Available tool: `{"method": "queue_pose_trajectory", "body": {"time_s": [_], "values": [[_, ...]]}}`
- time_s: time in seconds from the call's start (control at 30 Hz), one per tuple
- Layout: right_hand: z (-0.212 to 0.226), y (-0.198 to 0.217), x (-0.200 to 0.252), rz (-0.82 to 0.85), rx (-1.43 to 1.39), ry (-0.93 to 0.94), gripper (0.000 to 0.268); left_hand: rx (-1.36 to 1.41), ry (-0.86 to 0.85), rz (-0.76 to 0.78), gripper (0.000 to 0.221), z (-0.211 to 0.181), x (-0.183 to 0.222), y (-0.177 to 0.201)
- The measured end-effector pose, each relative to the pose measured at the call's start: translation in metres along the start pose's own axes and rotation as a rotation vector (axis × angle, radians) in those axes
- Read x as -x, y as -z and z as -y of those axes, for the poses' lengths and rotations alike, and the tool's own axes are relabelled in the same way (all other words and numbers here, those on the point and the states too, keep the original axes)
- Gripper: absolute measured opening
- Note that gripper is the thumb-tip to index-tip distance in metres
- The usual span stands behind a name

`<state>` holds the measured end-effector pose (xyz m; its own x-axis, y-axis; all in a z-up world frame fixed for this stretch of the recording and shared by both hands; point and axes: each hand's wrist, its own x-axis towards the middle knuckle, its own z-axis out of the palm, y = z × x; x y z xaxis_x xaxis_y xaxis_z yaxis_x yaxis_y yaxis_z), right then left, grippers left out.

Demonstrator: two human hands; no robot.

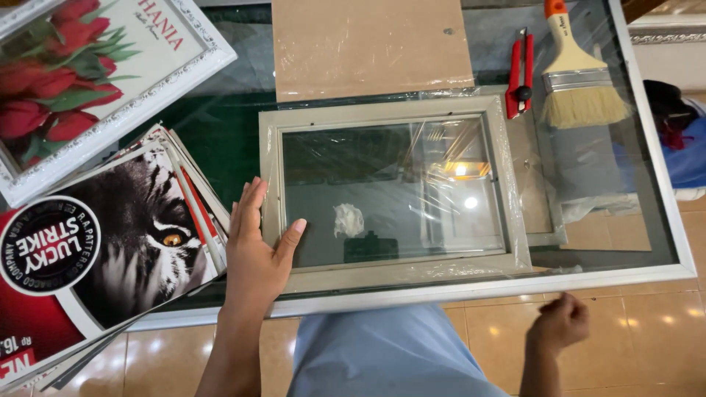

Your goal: Cleaning the glass of a picture frame using a brush and a cloth.

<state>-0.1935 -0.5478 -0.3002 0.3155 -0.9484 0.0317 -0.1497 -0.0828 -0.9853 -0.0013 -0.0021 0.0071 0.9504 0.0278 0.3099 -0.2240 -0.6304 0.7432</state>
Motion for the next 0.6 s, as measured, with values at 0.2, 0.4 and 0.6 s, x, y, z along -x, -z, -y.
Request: {"method": "queue_pose_trajectory", "body": {"time_s": [0.2, 0.4, 0.6], "values": [[0.163, 0.012, -0.029, -0.121, -0.072, 0.541, 0.011, -0.109, 0.168, 0.11, 0.073, 0.003, -0.022, 0.012], [0.336, -0.127, 0.043, 0.541, 0.17, 0.795, 0.019, -0.484, 0.239, 0.237, 0.064, -0.013, -0.058, 0.001], [0.36, -0.209, 0.059, 0.783, 0.985, 0.738, 0.034, -0.622, 0.23, 0.302, 0.06, -0.024, -0.066, -0.001]]}}
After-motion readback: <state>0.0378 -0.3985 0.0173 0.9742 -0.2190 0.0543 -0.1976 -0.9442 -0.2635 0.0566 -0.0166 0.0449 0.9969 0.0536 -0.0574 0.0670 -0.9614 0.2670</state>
